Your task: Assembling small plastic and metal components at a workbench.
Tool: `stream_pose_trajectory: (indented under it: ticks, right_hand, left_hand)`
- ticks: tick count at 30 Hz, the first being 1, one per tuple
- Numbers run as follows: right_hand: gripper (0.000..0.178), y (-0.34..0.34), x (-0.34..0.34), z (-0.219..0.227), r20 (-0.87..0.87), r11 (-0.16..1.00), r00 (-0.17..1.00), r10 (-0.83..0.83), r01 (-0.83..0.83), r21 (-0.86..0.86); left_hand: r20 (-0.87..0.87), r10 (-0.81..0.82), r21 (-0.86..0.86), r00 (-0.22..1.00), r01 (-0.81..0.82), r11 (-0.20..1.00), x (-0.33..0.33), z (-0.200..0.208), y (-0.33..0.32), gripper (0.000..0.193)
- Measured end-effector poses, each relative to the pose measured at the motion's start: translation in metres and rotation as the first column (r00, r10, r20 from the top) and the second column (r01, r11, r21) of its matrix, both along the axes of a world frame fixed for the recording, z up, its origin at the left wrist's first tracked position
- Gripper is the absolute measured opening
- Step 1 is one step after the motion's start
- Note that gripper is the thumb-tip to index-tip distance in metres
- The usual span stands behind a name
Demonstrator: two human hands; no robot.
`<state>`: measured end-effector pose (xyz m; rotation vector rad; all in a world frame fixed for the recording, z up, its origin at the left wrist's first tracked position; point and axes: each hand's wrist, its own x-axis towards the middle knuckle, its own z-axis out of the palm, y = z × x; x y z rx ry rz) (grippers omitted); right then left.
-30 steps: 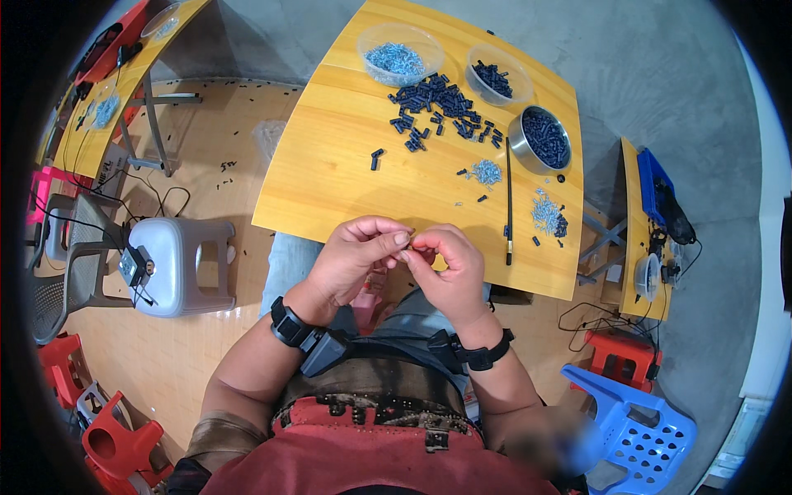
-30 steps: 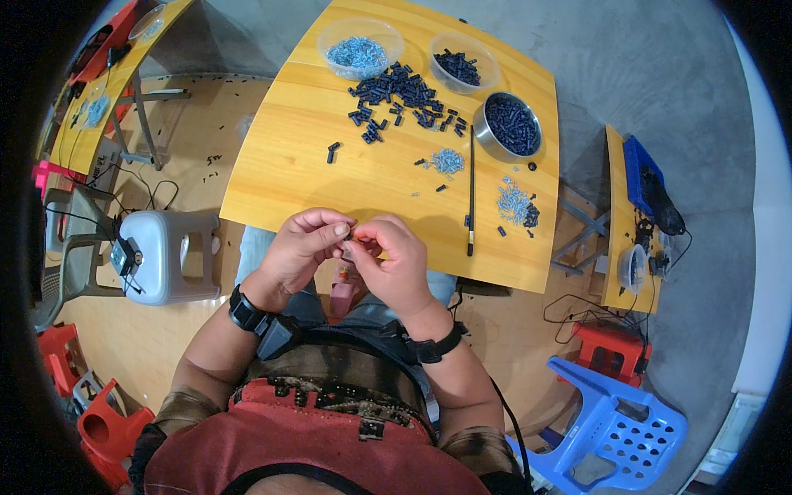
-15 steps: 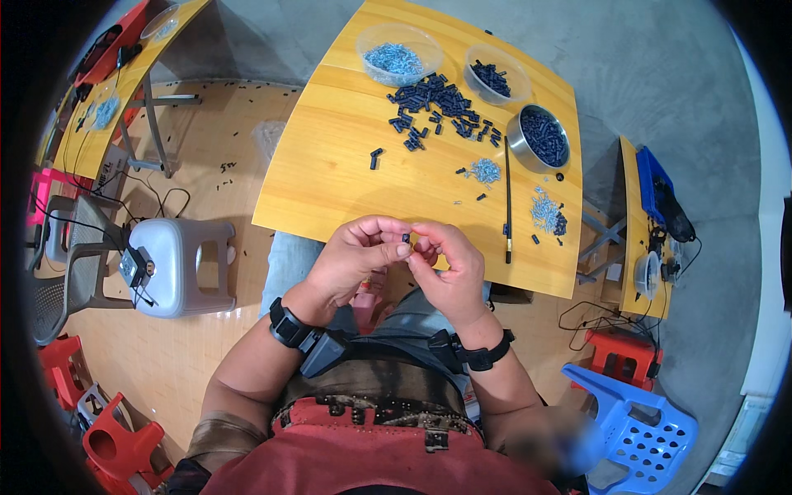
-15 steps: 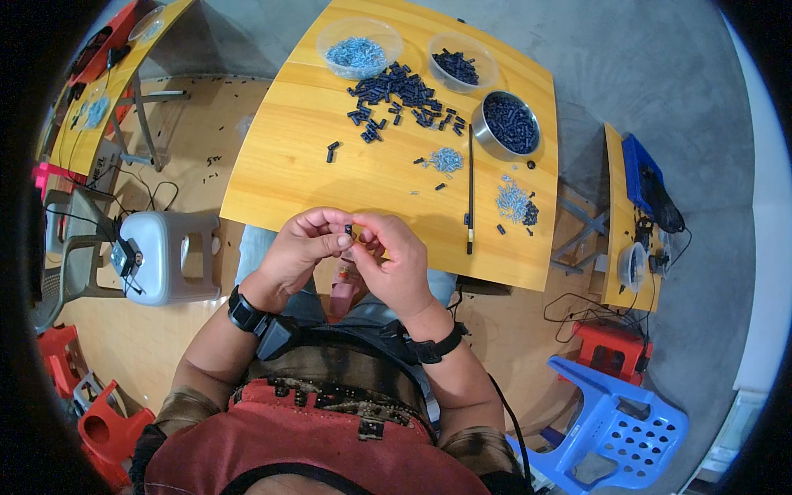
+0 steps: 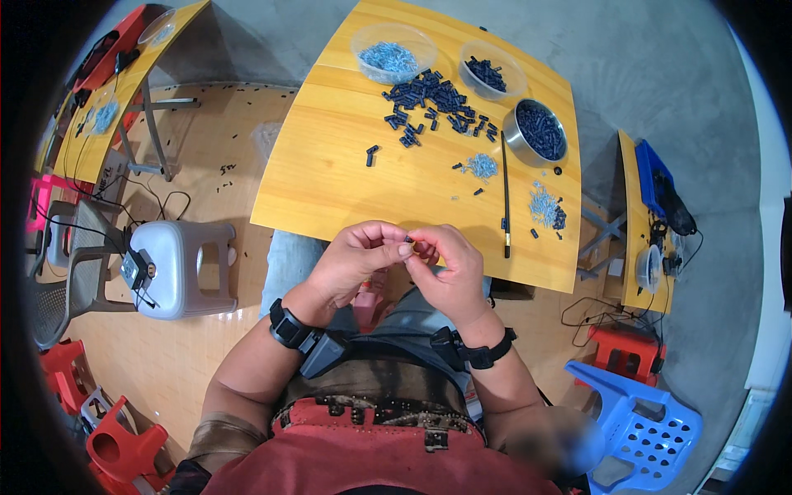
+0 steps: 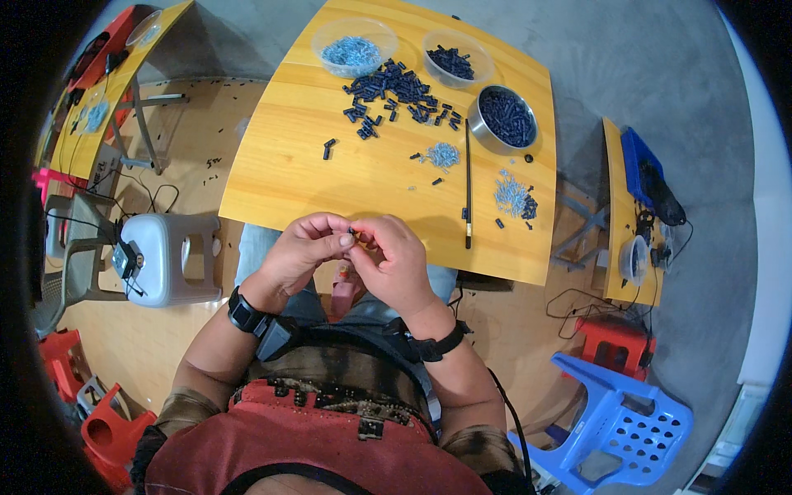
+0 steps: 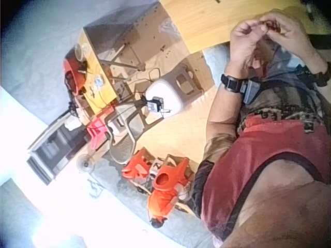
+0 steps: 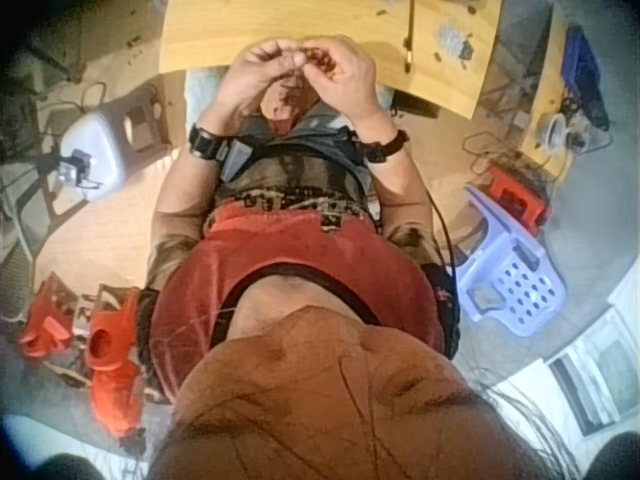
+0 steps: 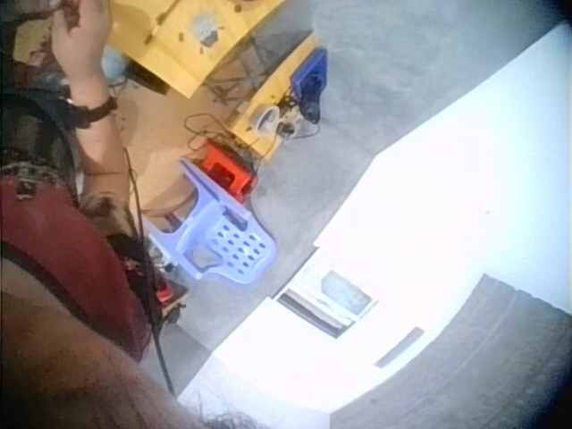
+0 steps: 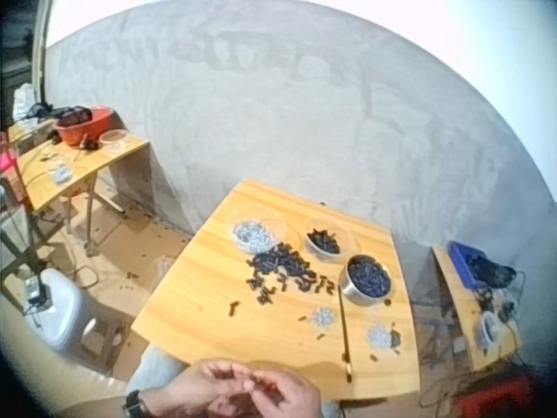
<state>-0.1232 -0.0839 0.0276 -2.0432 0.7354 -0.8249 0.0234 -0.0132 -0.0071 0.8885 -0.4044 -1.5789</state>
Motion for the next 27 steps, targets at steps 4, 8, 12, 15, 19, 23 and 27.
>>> stream_pose_trajectory:
  ticks: [4, 8, 12, 15, 19, 23, 27]
  right_hand:
    - [0.021, 0.002, -0.002, -0.001, -0.057, 0.998, 0.998, -0.023, 0.020, -0.060]
    - [0.021, 0.003, -0.004, -0.006, -0.087, 0.993, 0.996, -0.019, 0.008, -0.118]
    - [0.021, 0.002, -0.006, -0.007, -0.101, 0.993, 0.995, -0.027, 0.015, -0.118]
    - [0.020, -0.005, -0.011, -0.004, -0.086, 0.999, 0.996, 0.031, -0.030, 0.013]
    - [0.012, -0.033, -0.028, -0.006, -0.065, 0.979, 0.989, -0.132, 0.140, 0.151]
    - [0.007, -0.066, -0.030, -0.019, -0.096, 0.960, 0.956, -0.276, 0.279, 0.022]
    - [0.008, -0.084, -0.026, -0.033, -0.193, 0.951, 0.947, -0.258, 0.215, -0.221]
  left_hand:
    - [0.031, -0.003, 0.115, 1.000, 0.000, 0.993, -0.001, 0.002, 0.001, 0.014]
    - [0.086, -0.032, 0.170, 0.996, 0.017, 0.985, -0.001, 0.004, 0.003, 0.013]
    - [0.090, -0.054, 0.133, 0.995, 0.042, 0.990, -0.002, -0.001, 0.002, 0.013]
    - [0.085, 0.004, 0.131, 0.996, -0.016, 0.991, -0.003, -0.003, 0.001, 0.013]
    - [0.092, -0.021, 0.107, 0.996, 0.011, 0.994, -0.001, -0.002, 0.000, 0.011]
    - [0.097, -0.034, 0.111, 0.995, 0.023, 0.994, 0.000, -0.004, -0.004, 0.011]
    - [0.082, -0.028, 0.111, 0.996, 0.019, 0.994, 0.001, -0.004, -0.007, 0.011]
